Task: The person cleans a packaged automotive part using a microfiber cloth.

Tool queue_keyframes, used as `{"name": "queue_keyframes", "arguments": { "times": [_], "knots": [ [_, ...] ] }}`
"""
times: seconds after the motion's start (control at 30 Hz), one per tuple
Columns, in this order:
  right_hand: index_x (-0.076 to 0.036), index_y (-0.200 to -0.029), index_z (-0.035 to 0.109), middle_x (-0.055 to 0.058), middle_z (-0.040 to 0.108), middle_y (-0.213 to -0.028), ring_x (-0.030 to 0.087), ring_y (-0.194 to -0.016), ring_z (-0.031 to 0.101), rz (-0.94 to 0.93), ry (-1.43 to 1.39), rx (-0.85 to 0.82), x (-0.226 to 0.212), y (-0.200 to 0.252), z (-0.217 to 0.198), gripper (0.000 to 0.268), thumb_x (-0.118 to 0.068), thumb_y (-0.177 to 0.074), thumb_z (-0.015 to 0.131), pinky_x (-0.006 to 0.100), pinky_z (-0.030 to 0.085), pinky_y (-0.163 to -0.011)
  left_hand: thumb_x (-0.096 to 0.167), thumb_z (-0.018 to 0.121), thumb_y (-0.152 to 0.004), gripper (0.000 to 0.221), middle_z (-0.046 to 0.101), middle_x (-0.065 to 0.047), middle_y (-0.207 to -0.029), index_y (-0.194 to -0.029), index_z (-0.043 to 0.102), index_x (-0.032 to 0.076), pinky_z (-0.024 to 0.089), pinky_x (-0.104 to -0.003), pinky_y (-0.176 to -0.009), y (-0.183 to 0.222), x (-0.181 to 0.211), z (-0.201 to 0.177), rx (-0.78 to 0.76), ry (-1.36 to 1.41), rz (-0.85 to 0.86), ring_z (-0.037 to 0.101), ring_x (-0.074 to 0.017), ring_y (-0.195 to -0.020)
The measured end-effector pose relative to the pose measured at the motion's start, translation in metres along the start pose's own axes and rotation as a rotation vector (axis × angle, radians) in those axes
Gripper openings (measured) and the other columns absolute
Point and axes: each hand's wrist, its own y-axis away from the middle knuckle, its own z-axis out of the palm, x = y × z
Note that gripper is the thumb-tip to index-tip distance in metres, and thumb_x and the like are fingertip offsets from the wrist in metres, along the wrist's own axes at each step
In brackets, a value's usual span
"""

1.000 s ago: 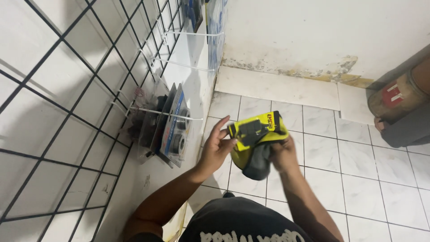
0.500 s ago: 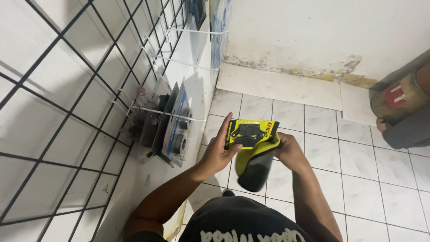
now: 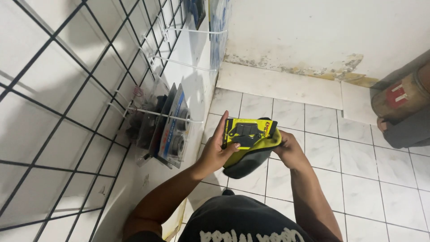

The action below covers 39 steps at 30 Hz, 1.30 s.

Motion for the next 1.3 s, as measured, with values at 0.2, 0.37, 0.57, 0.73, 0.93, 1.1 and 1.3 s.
{"name": "queue_keyframes", "arguments": {
  "times": [0.2,0.37,0.57,0.73,0.93,1.1,1.3],
  "knots": [
    [-0.002,-0.113,0.068,0.002,0.073,-0.1,0.011,-0.092,0.067,0.035,0.018,0.13,0.012,-0.004,0.015,0.049,0.023,-0.071,0.061,0.028,0.056,-0.079,-0.005,0.061,-0.096,0.096,0.052,-0.016,-0.147,-0.168,-0.001,0.015,0.059,-0.032,-0.099,-0.004,0.012,0.003,0.016,0.112,-0.191,0.06,-0.0182,-0.124],
    [-0.003,-0.119,0.067,0.002,0.074,-0.104,0.011,-0.094,0.068,0.102,-0.044,0.073,0.0,-0.002,0.011,0.048,0.02,-0.077,0.061,0.028,0.056,-0.081,-0.006,0.062,-0.099,0.097,0.049,-0.018,-0.151,-0.169,-0.001,0.016,0.058,-0.032,-0.099,-0.004,-0.003,0.0,0.011,0.152,-0.156,0.06,-0.0199,-0.124],
    [-0.004,-0.129,0.057,0.002,0.067,-0.113,0.012,-0.106,0.064,-0.031,0.02,0.101,0.002,-0.005,0.022,0.07,0.024,-0.065,0.063,0.03,0.052,-0.094,-0.004,0.06,-0.097,0.099,0.042,-0.015,-0.153,-0.165,-0.006,0.021,0.063,-0.035,-0.096,-0.007,-0.001,0.0,0.011,0.237,-0.246,0.061,-0.0201,-0.128],
    [0.0,-0.134,0.063,0.008,0.073,-0.115,0.017,-0.106,0.067,0.061,-0.053,0.128,0.024,0.002,0.012,0.059,0.021,-0.079,0.058,0.031,0.053,-0.093,-0.006,0.058,-0.099,0.098,0.045,-0.015,-0.152,-0.166,-0.007,0.022,0.061,-0.035,-0.096,-0.003,0.0,0.002,-0.006,0.265,-0.234,0.062,-0.0217,-0.124],
    [-0.008,-0.133,0.052,-0.001,0.066,-0.113,0.01,-0.104,0.065,-0.018,-0.094,0.162,0.002,0.003,0.026,0.069,0.021,-0.071,0.061,0.028,0.054,-0.09,-0.006,0.058,-0.097,0.099,0.046,-0.012,-0.151,-0.165,-0.008,0.022,0.063,-0.035,-0.095,-0.004,0.006,0.005,0.013,0.251,-0.27,0.062,-0.0206,-0.124],
    [-0.001,-0.116,0.07,0.004,0.075,-0.101,0.014,-0.092,0.068,0.052,-0.008,0.219,0.039,0.006,0.01,0.035,0.016,-0.088,0.057,0.029,0.055,-0.082,-0.006,0.06,-0.097,0.098,0.048,-0.014,-0.149,-0.166,-0.006,0.018,0.059,-0.033,-0.098,-0.002,0.01,0.006,-0.007,0.172,-0.219,0.059,-0.0195,-0.126],
    [0.0,-0.112,0.069,0.004,0.075,-0.101,0.012,-0.093,0.069,-0.007,-0.121,0.255,0.019,0.001,0.014,0.031,0.014,-0.084,0.065,0.027,0.056,-0.084,-0.001,0.064,-0.1,0.097,0.054,-0.017,-0.148,-0.168,-0.003,0.011,0.043,-0.034,-0.114,0.002,0.015,0.006,-0.026,-0.013,-0.092,0.055,-0.0207,-0.133]
  ]
}}
